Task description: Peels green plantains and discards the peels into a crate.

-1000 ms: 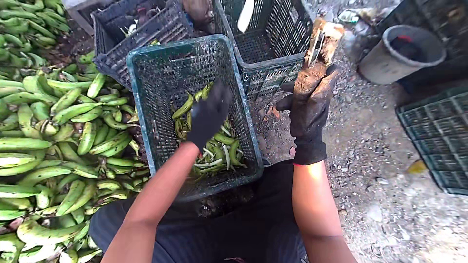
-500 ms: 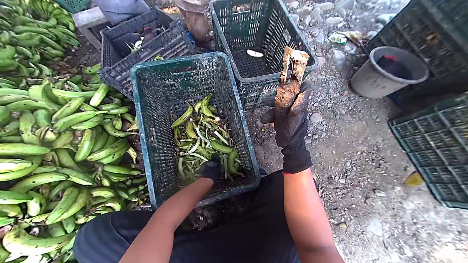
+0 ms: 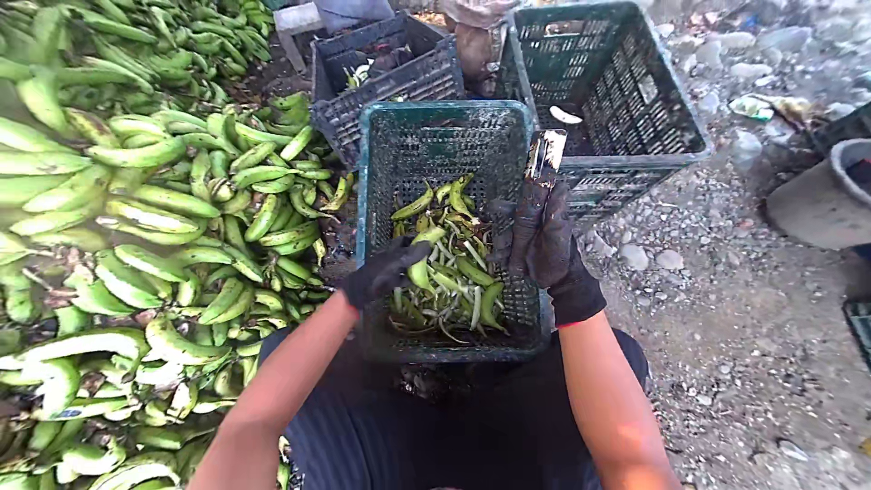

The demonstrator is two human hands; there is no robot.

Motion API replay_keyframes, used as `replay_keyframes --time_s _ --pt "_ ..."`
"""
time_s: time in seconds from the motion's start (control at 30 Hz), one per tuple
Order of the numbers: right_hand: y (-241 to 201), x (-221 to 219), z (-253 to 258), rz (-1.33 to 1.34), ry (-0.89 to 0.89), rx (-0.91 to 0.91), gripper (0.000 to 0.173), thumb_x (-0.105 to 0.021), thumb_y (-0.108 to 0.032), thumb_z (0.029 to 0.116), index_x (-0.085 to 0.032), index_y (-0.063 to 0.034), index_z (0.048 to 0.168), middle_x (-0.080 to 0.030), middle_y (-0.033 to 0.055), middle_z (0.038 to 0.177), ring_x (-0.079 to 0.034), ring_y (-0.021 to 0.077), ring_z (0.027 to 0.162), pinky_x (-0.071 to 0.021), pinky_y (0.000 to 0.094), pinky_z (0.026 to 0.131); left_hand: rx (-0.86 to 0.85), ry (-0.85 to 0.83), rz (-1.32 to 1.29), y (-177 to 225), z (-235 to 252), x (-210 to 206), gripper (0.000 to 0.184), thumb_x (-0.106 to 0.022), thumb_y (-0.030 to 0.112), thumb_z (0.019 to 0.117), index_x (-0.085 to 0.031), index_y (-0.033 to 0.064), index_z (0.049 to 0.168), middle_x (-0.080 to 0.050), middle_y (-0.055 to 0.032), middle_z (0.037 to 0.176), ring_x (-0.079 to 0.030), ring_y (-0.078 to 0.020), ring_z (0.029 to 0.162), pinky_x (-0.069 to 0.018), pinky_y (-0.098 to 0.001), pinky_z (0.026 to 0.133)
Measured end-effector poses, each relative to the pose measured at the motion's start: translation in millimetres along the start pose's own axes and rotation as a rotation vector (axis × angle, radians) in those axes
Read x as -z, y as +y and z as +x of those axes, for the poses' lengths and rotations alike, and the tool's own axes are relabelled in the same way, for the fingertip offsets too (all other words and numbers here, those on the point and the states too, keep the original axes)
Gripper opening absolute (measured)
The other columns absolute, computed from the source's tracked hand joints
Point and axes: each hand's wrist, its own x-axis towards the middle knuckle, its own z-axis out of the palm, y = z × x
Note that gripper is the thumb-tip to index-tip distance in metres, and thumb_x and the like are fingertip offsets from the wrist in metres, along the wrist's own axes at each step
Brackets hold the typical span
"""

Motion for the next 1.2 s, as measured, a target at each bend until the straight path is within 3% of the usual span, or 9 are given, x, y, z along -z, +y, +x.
replay_keyframes --time_s 0.17,0.33,0.47,0.63,0.83,0.93,1.03,1.13,1.2 --pt "20 -34 14 -0.055 -0.017 -0.172 0.088 -0.005 -0.072 0.1003 -0.043 -0.0095 0.149 -0.072 0.0126 0.105 -0.069 0.0218 0.064 -0.0620 0.0388 0.058 -0.049 0.088 0.500 -35 32 -16 0.045 -0.070 0.031 0.0963 -0.060 0.0082 0.134 -0.066 -0.0179 0.124 -0.064 -0.0313 0.113 -0.0510 -0.0553 0.097" --pt "29 -51 4 -0.188 -0.107 -0.226 0.069 -0.020 -0.064 0.1050 -0.023 -0.0201 0.158 -0.056 0.0082 0.143 -0.068 0.0167 0.077 -0.0599 0.0351 0.063 -0.260 0.307 0.458 -23 10 20 0.056 -0.075 0.033 0.0924 -0.058 0.0161 0.143 -0.042 -0.0218 0.151 -0.041 -0.0403 0.138 -0.0406 -0.0603 0.107" --pt "44 -77 -13 -0.243 -0.079 -0.205 0.067 -0.026 -0.057 0.1064 -0.037 -0.0084 0.151 -0.070 0.0092 0.112 -0.069 0.0169 0.068 -0.0609 0.0334 0.060 -0.369 0.462 0.053 -9 7 26 0.062 -0.071 0.017 0.0950 -0.042 0.0050 0.148 -0.058 -0.0147 0.137 -0.059 -0.0173 0.122 -0.0491 -0.0372 0.105" --pt "70 -105 -19 -0.281 -0.074 -0.294 0.061 -0.022 -0.045 0.1114 -0.049 0.0055 0.133 -0.065 0.0038 0.074 -0.062 0.0121 0.054 -0.0573 0.0283 0.053 -0.630 0.414 0.158 1 -3 32 0.066 -0.066 0.015 0.0978 -0.037 0.0228 0.156 -0.052 -0.0016 0.149 -0.059 -0.0131 0.123 -0.0513 -0.0352 0.101" --pt "24 -122 -20 -0.029 0.016 0.554 0.062 -0.044 -0.067 0.0995 -0.064 -0.0125 0.121 -0.070 -0.0044 0.069 -0.067 0.0083 0.057 -0.0591 0.0282 0.056 -0.814 0.448 0.258 2 9 17 0.056 -0.063 0.017 0.0987 -0.042 0.0060 0.150 -0.056 -0.0086 0.141 -0.058 -0.0072 0.122 -0.0480 -0.0260 0.105" --pt "67 -99 -23 -0.303 -0.016 0.044 0.050 -0.038 -0.047 0.1077 -0.059 -0.0027 0.119 -0.062 0.0035 0.067 -0.061 0.0135 0.054 -0.0553 0.0307 0.054 -0.853 0.429 0.301 -2 8 9 0.056 -0.062 0.022 0.1007 -0.042 0.0093 0.152 -0.059 -0.0075 0.140 -0.060 -0.0101 0.121 -0.0497 -0.0303 0.104" --pt "94 -94 -15 -0.383 -0.088 -0.690 0.074 -0.019 -0.061 0.1080 -0.055 0.0019 0.122 -0.062 0.0091 0.074 -0.063 0.0192 0.056 -0.0575 0.0366 0.055 -0.820 0.434 0.194 8 6 9 0.059 -0.065 0.016 0.0976 -0.041 0.0113 0.152 -0.060 -0.0065 0.136 -0.062 -0.0114 0.117 -0.0527 -0.0314 0.099" --pt "74 -92 -6 -0.332 0.013 -0.580 0.064 -0.021 -0.051 0.1114 -0.053 0.0008 0.130 -0.063 0.0058 0.072 -0.062 0.0141 0.054 -0.0564 0.0308 0.053 -0.706 0.333 0.039 12 -9 16 0.068 -0.065 0.017 0.0977 -0.032 0.0214 0.157 -0.057 -0.0012 0.139 -0.061 -0.0113 0.116 -0.0541 -0.0315 0.096" --pt "60 -74 1 -0.507 0.007 -0.286 0.051 -0.031 -0.040 0.1117 -0.049 -0.0037 0.143 -0.071 0.0090 0.097 -0.069 0.0154 0.080 -0.0588 0.0364 0.075 -0.628 0.288 -0.119 23 -13 14 0.061 -0.057 0.018 0.1029 -0.028 0.0184 0.156 -0.063 0.0000 0.128 -0.066 -0.0097 0.106 -0.0579 -0.0289 0.089"
